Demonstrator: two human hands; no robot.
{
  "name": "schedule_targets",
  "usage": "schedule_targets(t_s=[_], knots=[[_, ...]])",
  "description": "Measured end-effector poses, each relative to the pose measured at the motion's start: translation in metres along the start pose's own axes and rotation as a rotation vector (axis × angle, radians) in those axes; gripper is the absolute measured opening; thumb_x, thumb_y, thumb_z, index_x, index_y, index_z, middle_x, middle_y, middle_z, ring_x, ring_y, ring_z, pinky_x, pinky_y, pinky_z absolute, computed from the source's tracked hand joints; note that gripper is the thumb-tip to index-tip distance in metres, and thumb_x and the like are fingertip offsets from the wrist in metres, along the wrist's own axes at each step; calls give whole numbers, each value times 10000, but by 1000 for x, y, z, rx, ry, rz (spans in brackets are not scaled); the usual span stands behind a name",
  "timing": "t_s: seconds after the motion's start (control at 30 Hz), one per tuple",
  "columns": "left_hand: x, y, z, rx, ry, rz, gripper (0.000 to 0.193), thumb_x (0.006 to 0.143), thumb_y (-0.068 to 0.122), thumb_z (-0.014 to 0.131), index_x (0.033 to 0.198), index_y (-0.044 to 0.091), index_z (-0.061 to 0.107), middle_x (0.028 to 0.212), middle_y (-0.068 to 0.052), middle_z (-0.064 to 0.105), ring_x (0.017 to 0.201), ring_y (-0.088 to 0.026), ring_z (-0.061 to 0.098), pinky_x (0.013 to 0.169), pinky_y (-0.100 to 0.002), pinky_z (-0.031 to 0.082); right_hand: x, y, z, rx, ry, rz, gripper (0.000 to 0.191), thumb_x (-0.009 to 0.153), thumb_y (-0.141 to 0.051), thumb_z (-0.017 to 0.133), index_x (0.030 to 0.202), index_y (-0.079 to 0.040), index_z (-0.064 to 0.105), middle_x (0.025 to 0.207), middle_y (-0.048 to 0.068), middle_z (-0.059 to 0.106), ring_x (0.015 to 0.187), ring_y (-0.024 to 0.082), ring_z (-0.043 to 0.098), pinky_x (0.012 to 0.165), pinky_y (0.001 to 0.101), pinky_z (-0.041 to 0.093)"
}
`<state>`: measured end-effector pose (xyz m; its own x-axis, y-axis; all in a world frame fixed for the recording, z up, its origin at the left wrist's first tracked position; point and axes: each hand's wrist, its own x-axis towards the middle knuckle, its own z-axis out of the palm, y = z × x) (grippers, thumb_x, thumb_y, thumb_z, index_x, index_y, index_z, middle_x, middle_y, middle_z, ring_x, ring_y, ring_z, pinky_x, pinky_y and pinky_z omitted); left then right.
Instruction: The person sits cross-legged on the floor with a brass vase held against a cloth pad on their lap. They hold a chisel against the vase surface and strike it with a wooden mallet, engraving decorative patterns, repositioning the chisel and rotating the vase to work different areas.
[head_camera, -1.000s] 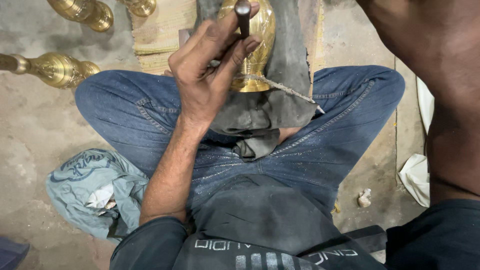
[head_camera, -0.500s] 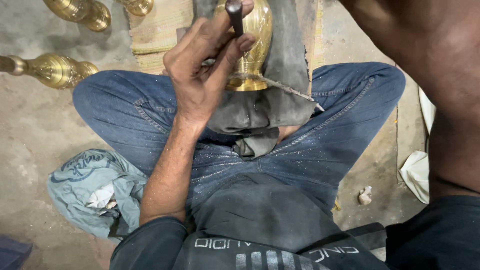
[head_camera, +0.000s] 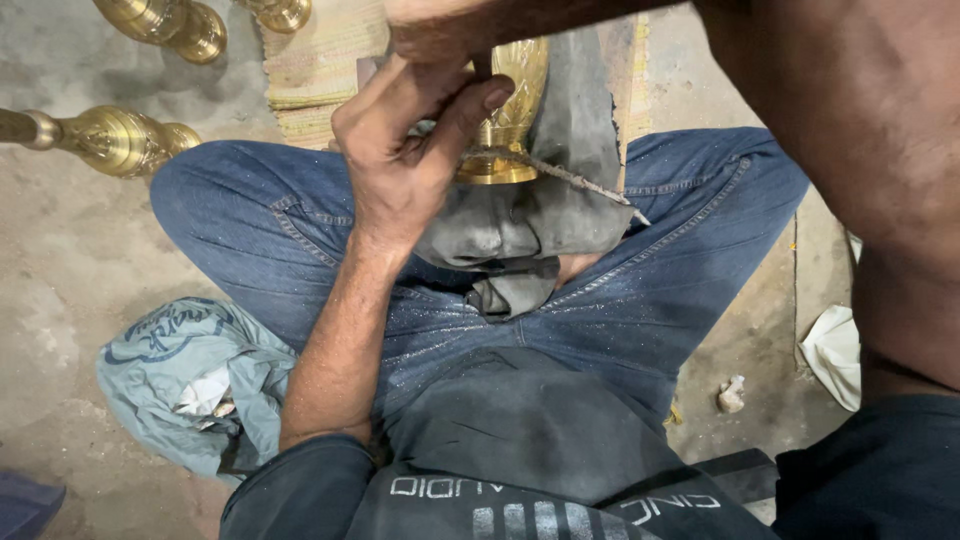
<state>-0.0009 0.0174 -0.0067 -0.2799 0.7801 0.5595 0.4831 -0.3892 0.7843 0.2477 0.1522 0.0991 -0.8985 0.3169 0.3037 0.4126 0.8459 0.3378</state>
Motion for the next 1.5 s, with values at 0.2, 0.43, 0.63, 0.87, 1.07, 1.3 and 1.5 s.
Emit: schedule_targets(t_s=[0.2,0.43,0.63,0.87,1.07,1.3,1.5], knots=[[-1,0,1,-141,-16,-31,314,1030,9,839,1301,63,690,1026,-56,722,894,-102,746,789,-224,635,1,-2,-1,3,-2,-3,160,1151,-218,663,1052,-96,695,740,-16,604,584,69,569,578,191,410],[1,3,-3,-61,-14,14,283,997,18,841,1240,76,709,1011,-48,715,883,-106,728,751,-237,605,3,-2,0,2,-8,0,183,1172,-226,656,1048,-100,703,720,-26,603,560,49,566,559,172,406],[1,1,0,-107,-13,-22,283,1025,48,849,1268,74,708,1011,-61,736,896,-99,752,781,-236,623,3,-5,-1,23,-4,2,171,1169,-214,653,1052,-100,703,742,-22,624,577,57,583,579,174,424],[-2,0,-4,-126,-17,-20,255,996,30,819,1219,22,695,945,-50,723,849,-104,721,716,-247,580,1,-5,-2,19,-10,-1,167,1164,-207,647,1051,-97,702,744,-20,623,579,59,582,580,177,423],[0,0,-2,-43,22,4,202,982,26,894,1115,24,741,911,-64,723,788,-114,701,679,-246,543,0,-7,-3,19,-14,-2,163,1160,-201,643,1050,-95,701,747,-18,622,581,61,580,581,180,421],[-3,2,-3,-71,34,-1,229,998,35,884,1163,42,726,994,-53,723,803,-102,724,696,-237,575,3,-6,-2,21,-10,3,160,1155,-194,638,1048,-93,700,750,-16,620,583,64,578,583,183,419],[-3,0,-3,27,34,-11,282,918,6,903,1130,67,727,888,-40,711,779,-122,693,692,-269,536,3,-8,-3,21,-10,11,157,1150,-189,633,1047,-91,699,752,-14,619,585,66,576,584,186,418]])
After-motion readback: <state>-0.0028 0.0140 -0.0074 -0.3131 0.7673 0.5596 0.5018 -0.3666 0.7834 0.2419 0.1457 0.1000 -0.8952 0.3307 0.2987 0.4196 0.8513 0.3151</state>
